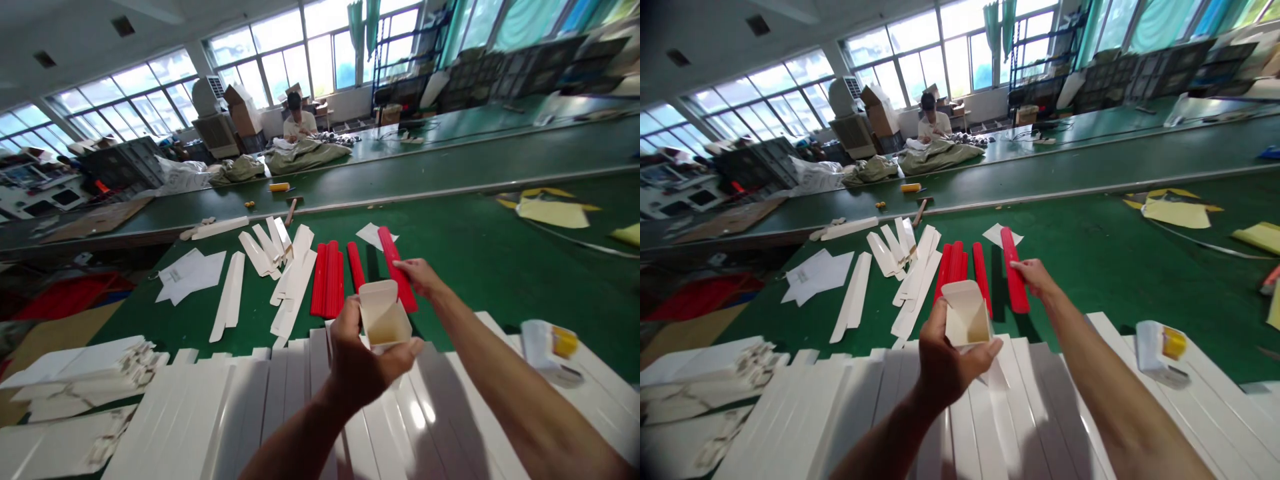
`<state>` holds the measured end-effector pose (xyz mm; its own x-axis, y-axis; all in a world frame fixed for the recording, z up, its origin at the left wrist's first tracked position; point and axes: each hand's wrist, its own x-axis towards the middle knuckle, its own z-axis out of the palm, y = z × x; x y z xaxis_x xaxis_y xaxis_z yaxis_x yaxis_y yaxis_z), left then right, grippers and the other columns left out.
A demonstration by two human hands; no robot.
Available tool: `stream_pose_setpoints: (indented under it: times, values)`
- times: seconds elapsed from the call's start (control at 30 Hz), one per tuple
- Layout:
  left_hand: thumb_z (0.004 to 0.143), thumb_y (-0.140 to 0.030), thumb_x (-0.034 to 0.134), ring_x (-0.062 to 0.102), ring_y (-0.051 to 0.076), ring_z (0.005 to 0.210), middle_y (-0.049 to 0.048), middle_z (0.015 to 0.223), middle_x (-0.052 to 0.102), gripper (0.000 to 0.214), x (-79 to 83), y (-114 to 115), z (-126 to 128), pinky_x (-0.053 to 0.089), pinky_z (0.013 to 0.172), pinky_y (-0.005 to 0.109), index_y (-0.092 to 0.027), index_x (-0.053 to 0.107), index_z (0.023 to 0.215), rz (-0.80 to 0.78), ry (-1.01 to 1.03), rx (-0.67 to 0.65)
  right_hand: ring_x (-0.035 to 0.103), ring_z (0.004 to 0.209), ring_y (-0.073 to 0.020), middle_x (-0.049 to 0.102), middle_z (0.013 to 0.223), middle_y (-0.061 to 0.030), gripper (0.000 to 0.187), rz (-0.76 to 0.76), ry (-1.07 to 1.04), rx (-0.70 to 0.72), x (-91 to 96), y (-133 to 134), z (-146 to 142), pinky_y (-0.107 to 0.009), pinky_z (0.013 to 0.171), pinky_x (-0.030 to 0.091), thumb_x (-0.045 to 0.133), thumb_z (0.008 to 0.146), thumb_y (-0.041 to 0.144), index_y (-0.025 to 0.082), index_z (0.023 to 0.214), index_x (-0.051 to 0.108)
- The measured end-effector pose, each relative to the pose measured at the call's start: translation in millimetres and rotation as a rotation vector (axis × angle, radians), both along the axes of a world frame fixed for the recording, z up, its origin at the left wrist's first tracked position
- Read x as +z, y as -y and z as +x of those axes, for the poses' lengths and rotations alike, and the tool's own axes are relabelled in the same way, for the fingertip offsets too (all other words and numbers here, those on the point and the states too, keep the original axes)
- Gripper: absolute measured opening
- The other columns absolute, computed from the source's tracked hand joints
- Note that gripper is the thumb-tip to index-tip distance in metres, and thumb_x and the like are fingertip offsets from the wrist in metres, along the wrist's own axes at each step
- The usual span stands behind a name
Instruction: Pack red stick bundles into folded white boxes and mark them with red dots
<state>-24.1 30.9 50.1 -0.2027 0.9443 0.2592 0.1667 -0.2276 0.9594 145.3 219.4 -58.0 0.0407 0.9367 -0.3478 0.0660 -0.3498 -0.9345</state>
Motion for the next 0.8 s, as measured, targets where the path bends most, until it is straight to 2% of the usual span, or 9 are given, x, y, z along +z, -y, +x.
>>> stream_pose_setpoints:
  times: [0.1,0.17,0.2,0.27,0.33,0.4,0.5,0.63,0.8]
  values:
    - [0.059,-0.031,0.083,0.059,0.013,0.059,0.0012,0.075,0.064,0.042,2.2,-4.4,10.8,0.053,0.050,0.022,-0.016,0.060,0.091,0.048,0.012,-0.047,0.056,0.055,-0.0120,0.062,0.062,-0.0017,0.026,0.195,-0.165,-0.068,74.4,15.3,54.8,-0.026,0.054,0.046,0.078,0.074,0.037,0.015,0.073,0.064]
    - [0.062,-0.032,0.083,0.063,0.015,0.063,0.0038,0.080,0.067,0.043,2.2,-6.6,17.6,0.055,0.053,0.024,-0.016,0.060,0.094,0.084,-0.006,-0.054,0.051,0.050,-0.0083,0.056,0.057,0.0032,0.036,0.345,-0.243,-0.111,126.9,38.4,78.2,-0.024,0.052,0.044,0.086,0.061,0.044,0.017,0.070,0.065]
    - [0.062,-0.031,0.083,0.065,0.017,0.066,0.0048,0.082,0.068,0.044,2.1,-7.5,20.8,0.056,0.055,0.025,-0.016,0.060,0.096,0.099,-0.026,-0.048,0.048,0.049,-0.0069,0.054,0.057,0.0043,0.039,0.439,-0.287,-0.115,151.1,53.3,83.5,-0.022,0.050,0.042,0.089,0.055,0.045,0.017,0.069,0.065]
    - [0.063,-0.030,0.083,0.068,0.019,0.072,0.0068,0.088,0.070,0.051,1.4,-8.9,26.7,0.059,0.061,0.028,-0.016,0.059,0.105,0.121,-0.059,-0.043,0.044,0.045,-0.0049,0.052,0.056,0.0040,0.039,0.676,-0.367,-0.083,190.8,86.7,81.2,-0.020,0.044,0.036,0.092,0.053,0.042,0.015,0.069,0.068]
    - [0.065,-0.030,0.083,0.070,0.021,0.079,0.0091,0.097,0.071,0.063,-0.4,-9.3,31.4,0.061,0.067,0.031,-0.016,0.054,0.119,0.144,-0.063,-0.070,0.041,0.044,-0.0047,0.055,0.059,0.0021,0.035,0.839,-0.390,-0.059,215.4,118.9,66.2,-0.021,0.043,0.036,0.091,0.059,0.038,0.014,0.077,0.073]
    - [0.066,-0.030,0.083,0.071,0.023,0.088,0.0118,0.106,0.071,0.074,-3.2,-8.6,34.7,0.062,0.073,0.033,-0.015,0.047,0.130,0.186,-0.076,-0.116,0.045,0.047,-0.0064,0.061,0.069,-0.0009,0.032,0.929,-0.385,-0.055,224.5,144.0,46.8,-0.025,0.048,0.043,0.088,0.067,0.035,0.015,0.088,0.075]
    - [0.065,-0.032,0.083,0.071,0.027,0.099,0.0136,0.112,0.070,0.081,-6.8,-5.5,37.1,0.062,0.083,0.039,-0.014,0.044,0.135,0.233,-0.149,-0.079,0.060,0.066,-0.0129,0.068,0.087,-0.0037,0.028,1.008,-0.324,-0.027,218.1,163.5,25.3,-0.029,0.066,0.054,0.082,0.075,0.031,0.020,0.099,0.074]
    - [0.063,-0.030,0.083,0.072,0.028,0.095,0.0118,0.106,0.073,0.081,-7.0,-0.8,36.0,0.063,0.083,0.041,-0.012,0.048,0.134,0.244,-0.227,0.038,0.066,0.090,-0.0173,0.069,0.101,-0.0038,0.029,1.055,-0.183,0.074,203.7,167.5,20.3,-0.028,0.080,0.057,0.075,0.083,0.028,0.023,0.111,0.068]
    - [0.064,-0.031,0.083,0.073,0.029,0.096,0.0169,0.108,0.073,0.083,-9.4,0.9,36.9,0.064,0.080,0.039,-0.006,0.047,0.134,0.323,-0.296,0.088,0.066,0.087,-0.0146,0.068,0.098,-0.0024,0.026,1.066,-0.071,0.062,205.3,163.7,27.8,-0.023,0.080,0.056,0.074,0.084,0.026,0.023,0.108,0.066]
